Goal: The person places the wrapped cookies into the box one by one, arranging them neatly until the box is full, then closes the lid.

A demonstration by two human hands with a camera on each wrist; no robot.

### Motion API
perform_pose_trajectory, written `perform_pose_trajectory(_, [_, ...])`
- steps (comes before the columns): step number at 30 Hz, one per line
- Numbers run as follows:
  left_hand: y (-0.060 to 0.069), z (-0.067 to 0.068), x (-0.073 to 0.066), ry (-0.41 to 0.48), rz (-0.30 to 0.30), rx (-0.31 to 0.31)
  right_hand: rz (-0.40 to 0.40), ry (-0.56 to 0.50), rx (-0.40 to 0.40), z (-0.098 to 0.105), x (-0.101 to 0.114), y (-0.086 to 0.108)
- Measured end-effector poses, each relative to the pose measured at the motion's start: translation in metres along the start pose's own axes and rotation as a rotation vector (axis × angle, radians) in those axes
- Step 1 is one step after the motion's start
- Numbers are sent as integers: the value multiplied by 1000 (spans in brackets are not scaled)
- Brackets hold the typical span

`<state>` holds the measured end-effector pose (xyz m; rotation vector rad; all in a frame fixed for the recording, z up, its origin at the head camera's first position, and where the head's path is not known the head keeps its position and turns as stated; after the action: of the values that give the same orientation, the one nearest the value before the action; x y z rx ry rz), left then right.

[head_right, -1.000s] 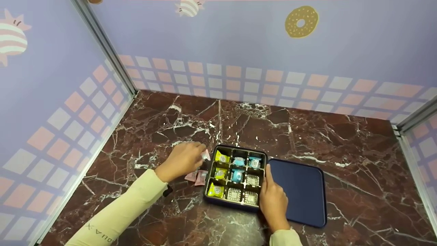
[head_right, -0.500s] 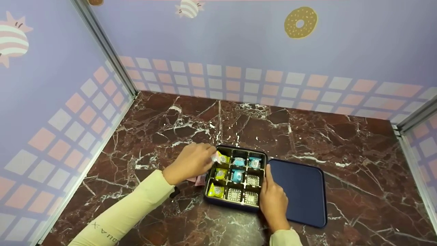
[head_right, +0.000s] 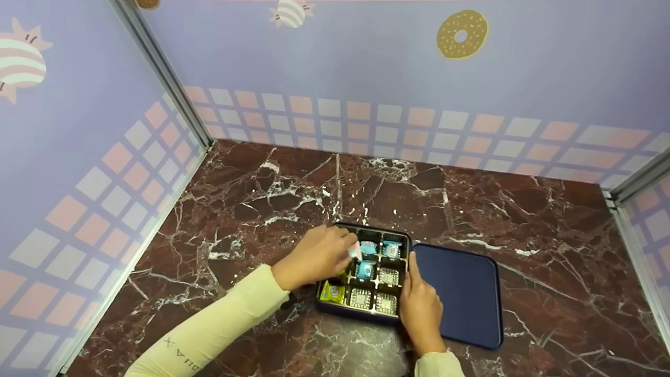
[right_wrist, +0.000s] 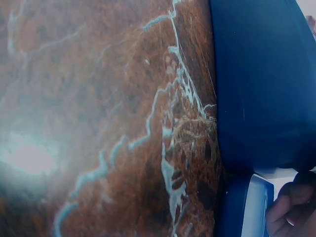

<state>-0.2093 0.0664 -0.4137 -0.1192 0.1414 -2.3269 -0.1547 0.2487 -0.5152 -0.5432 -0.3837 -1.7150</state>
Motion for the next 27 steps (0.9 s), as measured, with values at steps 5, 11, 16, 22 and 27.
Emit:
perform_pose_trajectory(5, [-7, -2, -15, -3, -38, -22, -11, -9, -1, 0, -2, 0])
perform_pose_trajectory(11, [-14, -3, -31, -17, -72, -47, -9, -14, -28, 1, -4, 1])
perform_pose_trajectory(16, [-19, -5, -40, -12, -85, -39, -13, -13, -33, 1, -5, 2])
perform_pose_trajectory(22, [-24, -10, -45, -4, -92, -16, 6, -7, -42, 1, -2, 1])
perform_pose_trajectory(27, [-30, -18, -47, 16, -86, 13, 14, -9, -52, 1, 0, 0])
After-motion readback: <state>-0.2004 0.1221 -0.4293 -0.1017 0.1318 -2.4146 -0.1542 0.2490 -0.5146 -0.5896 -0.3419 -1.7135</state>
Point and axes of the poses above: each hand's wrist, its own y-axis away from the middle knuckle, its own z-axis out of the back of the hand, x = y × z, the point moved 7 cm from there along -y, towards the middle knuckle, and after that the axes turned 2 degrees about y, right-handed, at the moved point
